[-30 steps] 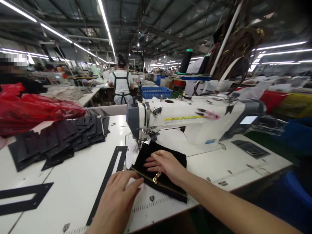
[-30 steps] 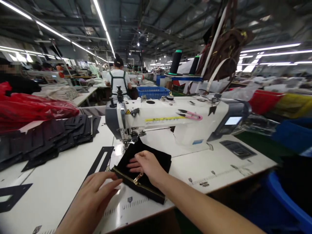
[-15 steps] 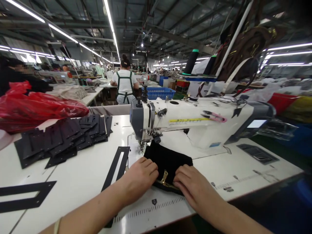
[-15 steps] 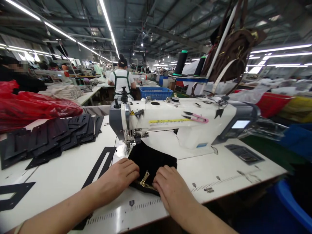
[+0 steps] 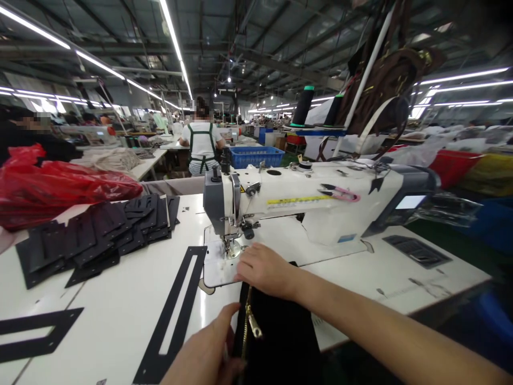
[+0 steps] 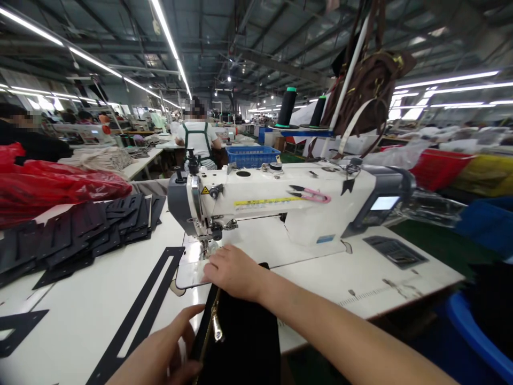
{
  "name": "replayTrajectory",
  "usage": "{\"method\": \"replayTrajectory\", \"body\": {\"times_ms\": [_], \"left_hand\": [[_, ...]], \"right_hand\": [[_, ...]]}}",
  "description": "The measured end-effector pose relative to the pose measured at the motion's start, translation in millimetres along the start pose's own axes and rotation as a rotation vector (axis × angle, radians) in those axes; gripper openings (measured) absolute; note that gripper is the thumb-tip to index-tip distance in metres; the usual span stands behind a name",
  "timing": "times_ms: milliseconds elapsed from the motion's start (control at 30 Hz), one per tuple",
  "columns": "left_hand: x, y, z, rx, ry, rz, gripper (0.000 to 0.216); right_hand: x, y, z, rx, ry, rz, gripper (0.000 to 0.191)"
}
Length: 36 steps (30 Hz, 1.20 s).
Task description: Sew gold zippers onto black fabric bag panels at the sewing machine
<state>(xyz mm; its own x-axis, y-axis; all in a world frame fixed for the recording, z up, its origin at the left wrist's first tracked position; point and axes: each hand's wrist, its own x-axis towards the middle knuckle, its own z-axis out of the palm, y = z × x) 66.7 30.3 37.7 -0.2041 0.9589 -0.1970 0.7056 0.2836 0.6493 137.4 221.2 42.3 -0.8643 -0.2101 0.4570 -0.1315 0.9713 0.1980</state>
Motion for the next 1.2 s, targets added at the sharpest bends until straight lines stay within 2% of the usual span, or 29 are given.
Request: {"method": "replayTrajectory", "body": {"times_ms": [33, 100, 200, 233, 300, 367, 433, 467, 567, 633, 733, 833, 900, 1067, 1133, 1200], "left_hand": [[1.1, -3.6, -4.0, 0.126, 0.024, -0.027, 0.061], [5.4, -6.9, -14.8, 0.327, 0.04, 0.025, 0.067], [17.1, -8.9, -29.6, 0.444, -0.058, 0.291, 0.073], [21.4, -10.0, -32.6, 0.454, -0.092, 0.373, 0.073], [27.9, -12.5, -35.2, 0.466, -0.106, 0.467, 0.073], [30.2, -13.8, -34.8, 0.493, -0.069, 0.486, 0.072], [28.4, -12.9, -33.7, 0.525, -0.021, 0.47, 0.071], [26.6, -11.7, -33.3, 0.537, -0.002, 0.454, 0.07], [21.0, -7.0, -33.6, 0.559, 0.021, 0.382, 0.069], [19.8, -4.9, -34.2, 0.553, 0.025, 0.34, 0.068], [23.9, -6.2, -34.2, 0.549, 0.049, 0.328, 0.065], [32.3, -12.9, -33.9, 0.578, 0.059, 0.363, 0.074], [37.7, -17.6, -34.8, 0.59, 0.054, 0.375, 0.083], [45.4, -20.3, -39.1, 0.604, 0.043, 0.343, 0.094], [46.8, -19.4, -39.8, 0.6, 0.038, 0.329, 0.095], [48.0, -19.6, -39.8, 0.591, 0.038, 0.319, 0.097]], "right_hand": [[2.7, 0.1, 14.3, 0.033, 0.006, 0.014, 0.026], [-1.4, -1.3, 22.7, 0.068, 0.039, 0.088, 0.021], [-34.0, -0.8, 1.1, 0.088, 0.102, 0.339, 0.025], [-49.5, 0.3, -8.3, 0.104, 0.107, 0.498, 0.024], [-79.7, 2.8, -22.6, 0.129, 0.053, 0.722, 0.024], [-99.5, 4.2, -28.9, 0.256, -0.055, 0.797, 0.021], [-102.3, 3.7, -30.3, 0.383, -0.076, 0.796, 0.015], [-97.3, 2.9, -30.6, 0.432, -0.044, 0.783, 0.013], [-65.7, -0.1, -33.3, 0.574, 0.074, 0.732, 0.014], [-41.7, -0.8, -35.4, 0.668, 0.103, 0.739, 0.015], [-19.8, 2.8, -34.3, 0.756, 0.108, 0.847, 0.018], [-23.8, 10.0, -26.0, 0.832, 0.033, 1.025, 0.033], [-37.6, 14.8, -17.1, 0.761, -0.027, 1.072, 0.036], [-63.5, 17.9, 0.7, 0.36, -0.033, 1.013, 0.035], [-58.8, 10.3, 0.4, 0.224, -0.04, 0.957, 0.033], [-50.1, -4.3, -2.3, 0.075, -0.023, 0.812, 0.034]]}}
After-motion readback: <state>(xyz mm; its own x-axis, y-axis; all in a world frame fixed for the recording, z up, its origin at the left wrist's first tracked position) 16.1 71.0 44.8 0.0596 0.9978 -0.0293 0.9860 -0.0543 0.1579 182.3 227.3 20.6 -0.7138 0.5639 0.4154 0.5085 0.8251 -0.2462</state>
